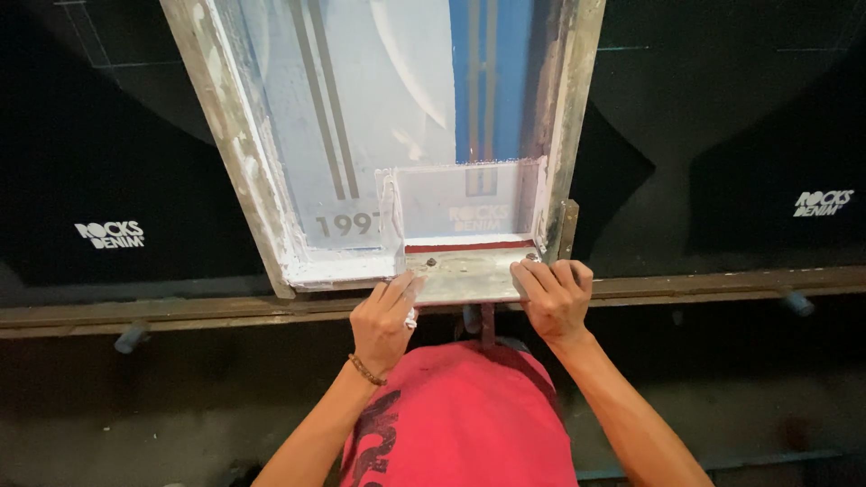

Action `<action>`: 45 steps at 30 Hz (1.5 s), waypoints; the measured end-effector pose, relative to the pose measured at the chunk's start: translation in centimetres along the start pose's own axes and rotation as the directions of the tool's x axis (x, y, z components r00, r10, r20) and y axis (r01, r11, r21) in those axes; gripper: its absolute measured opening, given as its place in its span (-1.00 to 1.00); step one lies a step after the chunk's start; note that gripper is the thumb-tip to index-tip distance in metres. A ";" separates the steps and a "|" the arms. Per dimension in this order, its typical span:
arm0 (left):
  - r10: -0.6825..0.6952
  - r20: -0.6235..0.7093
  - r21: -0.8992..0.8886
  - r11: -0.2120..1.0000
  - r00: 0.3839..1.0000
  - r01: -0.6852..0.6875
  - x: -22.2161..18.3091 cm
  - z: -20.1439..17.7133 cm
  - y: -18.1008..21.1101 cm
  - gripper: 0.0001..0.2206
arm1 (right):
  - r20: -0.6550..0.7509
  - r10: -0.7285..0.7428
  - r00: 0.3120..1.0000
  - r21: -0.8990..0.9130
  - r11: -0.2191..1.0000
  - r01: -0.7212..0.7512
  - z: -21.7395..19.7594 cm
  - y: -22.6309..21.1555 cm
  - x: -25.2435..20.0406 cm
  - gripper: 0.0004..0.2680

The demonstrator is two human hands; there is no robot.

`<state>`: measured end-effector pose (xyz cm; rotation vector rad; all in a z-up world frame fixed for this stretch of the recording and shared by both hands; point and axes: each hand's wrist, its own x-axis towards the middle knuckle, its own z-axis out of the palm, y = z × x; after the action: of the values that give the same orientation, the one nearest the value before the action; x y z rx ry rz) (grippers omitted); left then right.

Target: Applying white ink to black fabric using a screen printing frame and a squeegee.

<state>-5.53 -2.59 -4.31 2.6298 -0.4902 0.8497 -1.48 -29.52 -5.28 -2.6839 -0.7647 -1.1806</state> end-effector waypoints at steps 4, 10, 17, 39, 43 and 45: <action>-0.003 -0.021 -0.009 1.000 1.000 0.003 0.0 -0.7 0.1 -0.82 | -0.026 -0.005 1.000 -0.027 1.000 0.004 -0.9 -0.6 0.2 -0.89; -0.010 0.010 0.022 1.000 1.000 0.010 -1.6 -0.9 0.8 -0.82 | 0.039 0.031 0.999 0.005 0.999 -0.032 -1.6 -1.4 -1.4 -0.91; -0.061 0.046 -0.083 0.994 0.997 0.064 0.6 -3.4 1.3 -0.88 | 0.189 -0.028 0.982 0.164 0.987 -0.003 -3.6 -0.2 1.7 -0.93; -0.642 -0.239 -0.256 0.765 0.729 0.591 1.7 -3.8 -16.7 -0.77 | 0.297 0.852 0.431 0.742 0.078 -0.666 2.7 3.9 0.5 -0.84; -0.701 -0.116 -0.337 0.694 0.704 0.636 2.3 -3.4 -16.9 -0.73 | 0.302 0.858 0.415 0.758 0.048 -0.651 2.9 3.6 0.9 -0.89; -0.758 0.003 -0.414 0.592 0.652 0.691 2.0 -2.9 -17.2 -0.71 | 0.390 0.843 0.370 0.812 -0.125 -0.570 1.4 2.4 3.6 -0.87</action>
<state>1.77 13.42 -4.43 2.0466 0.4450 0.6004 2.70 -29.74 -3.44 -1.3839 0.2774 -0.4594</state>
